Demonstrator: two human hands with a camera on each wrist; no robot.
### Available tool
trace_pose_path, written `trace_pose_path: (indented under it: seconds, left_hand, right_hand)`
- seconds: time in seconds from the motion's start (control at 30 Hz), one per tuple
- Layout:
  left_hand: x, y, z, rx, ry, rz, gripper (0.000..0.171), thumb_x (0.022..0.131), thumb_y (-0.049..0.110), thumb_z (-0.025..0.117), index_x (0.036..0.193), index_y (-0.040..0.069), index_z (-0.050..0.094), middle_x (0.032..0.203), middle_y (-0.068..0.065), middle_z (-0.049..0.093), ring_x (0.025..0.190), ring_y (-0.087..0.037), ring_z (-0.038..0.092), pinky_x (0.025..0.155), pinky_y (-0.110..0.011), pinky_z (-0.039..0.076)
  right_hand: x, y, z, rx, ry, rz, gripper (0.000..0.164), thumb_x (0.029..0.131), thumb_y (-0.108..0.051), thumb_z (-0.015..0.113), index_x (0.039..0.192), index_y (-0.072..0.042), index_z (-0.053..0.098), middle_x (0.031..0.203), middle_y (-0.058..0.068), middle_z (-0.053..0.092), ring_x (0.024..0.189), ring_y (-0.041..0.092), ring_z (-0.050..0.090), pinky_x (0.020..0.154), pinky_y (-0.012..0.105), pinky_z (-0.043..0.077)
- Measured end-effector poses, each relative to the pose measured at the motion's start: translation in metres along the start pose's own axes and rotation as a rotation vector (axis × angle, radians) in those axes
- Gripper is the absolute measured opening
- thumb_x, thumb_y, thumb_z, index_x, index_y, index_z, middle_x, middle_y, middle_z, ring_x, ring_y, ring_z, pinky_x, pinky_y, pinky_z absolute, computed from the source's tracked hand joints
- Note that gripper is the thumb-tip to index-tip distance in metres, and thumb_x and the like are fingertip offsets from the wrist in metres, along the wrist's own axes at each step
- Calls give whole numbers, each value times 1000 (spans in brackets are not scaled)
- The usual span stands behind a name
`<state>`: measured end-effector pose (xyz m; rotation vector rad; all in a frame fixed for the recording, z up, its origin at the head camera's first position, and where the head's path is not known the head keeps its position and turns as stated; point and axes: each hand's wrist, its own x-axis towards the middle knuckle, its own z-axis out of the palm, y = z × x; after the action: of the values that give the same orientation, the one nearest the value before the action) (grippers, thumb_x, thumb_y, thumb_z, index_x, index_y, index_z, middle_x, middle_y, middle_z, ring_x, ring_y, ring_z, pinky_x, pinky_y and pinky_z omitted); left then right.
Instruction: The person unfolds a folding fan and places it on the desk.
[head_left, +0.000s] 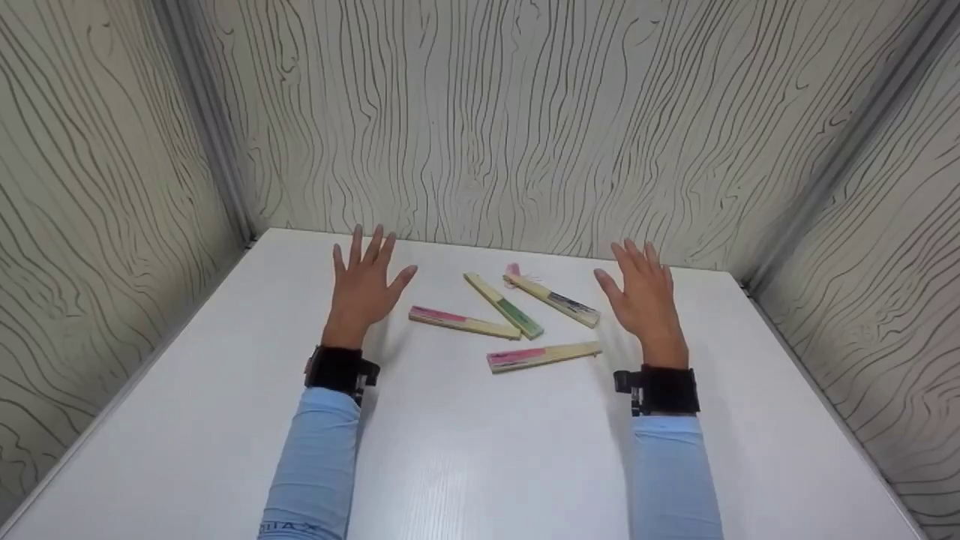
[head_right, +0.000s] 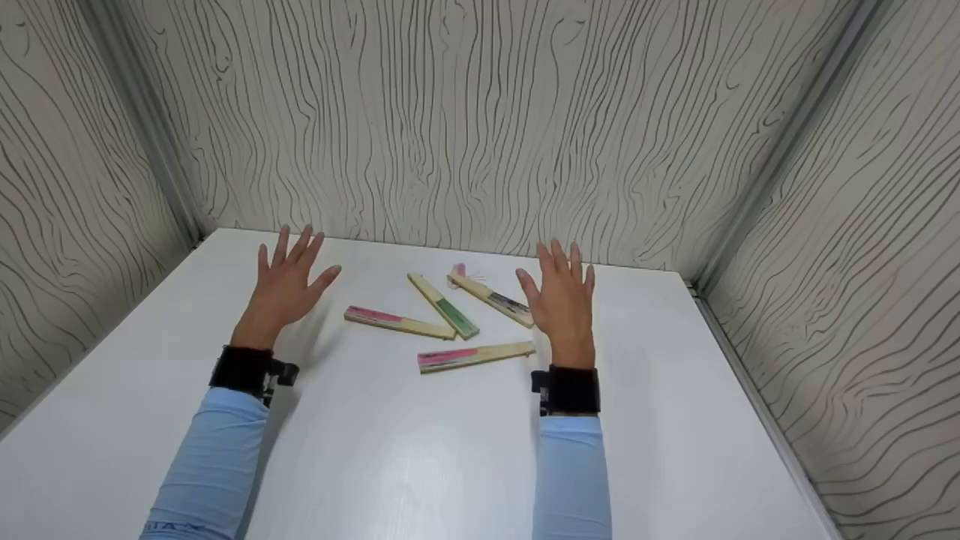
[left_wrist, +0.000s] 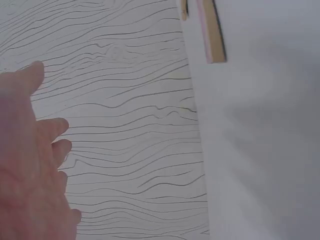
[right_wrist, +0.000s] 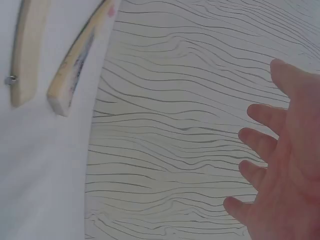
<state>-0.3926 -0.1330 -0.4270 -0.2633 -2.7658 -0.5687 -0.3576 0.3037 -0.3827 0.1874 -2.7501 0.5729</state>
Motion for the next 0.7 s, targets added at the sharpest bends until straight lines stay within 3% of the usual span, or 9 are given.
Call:
trace_pose_path:
  seconds: [0.1,0.2,0.3,0.37,0.43,0.6,0.7]
  left_hand:
    - [1,18,-15,-68,16,4,79,113,58,46,174,13,23,184,-12,17,173,-41,-2,139,-73,-2]
    - [5,47,-20,-199,79,21,75,112,50,55,172,12,30,183,-13,24,173,-40,4,141,-68,3]
    - [16,78,-6,-322,173,80,69,109,36,64,167,9,40,178,-15,35,171,-41,17,142,-62,12]
    - [24,95,15,-328,176,123,65,108,30,67,165,8,44,176,-15,40,169,-41,24,142,-57,18]
    - [27,107,36,-278,93,160,62,108,24,67,164,8,45,175,-13,41,168,-39,28,142,-55,22]
    - [15,123,71,-95,-297,200,56,110,10,57,166,13,45,178,-7,38,170,-33,24,142,-55,22]
    - [4,127,82,-26,-388,206,54,112,10,52,165,14,46,177,-5,41,170,-32,26,141,-55,24]
  right_hand:
    - [1,-12,-12,46,65,-10,65,116,-40,49,169,-5,34,179,24,28,170,49,11,138,72,8]
    - [6,-27,-14,99,138,9,61,115,-36,52,166,-4,41,173,25,39,166,48,26,138,68,20]
    - [12,-44,-3,122,158,33,53,113,-32,55,156,-3,53,159,24,56,153,45,47,130,63,38]
    - [18,-52,12,107,109,25,47,111,-30,58,148,-1,61,149,24,65,143,45,57,122,62,48]
    - [22,-56,30,76,14,7,43,108,-28,61,141,0,66,141,23,70,135,44,63,115,61,53]
    - [25,-57,70,-17,-251,11,40,105,-22,66,135,5,69,135,25,74,126,43,70,108,59,59]
    - [23,-59,83,-34,-350,52,43,102,-22,70,135,6,69,136,24,74,125,41,72,109,56,60]
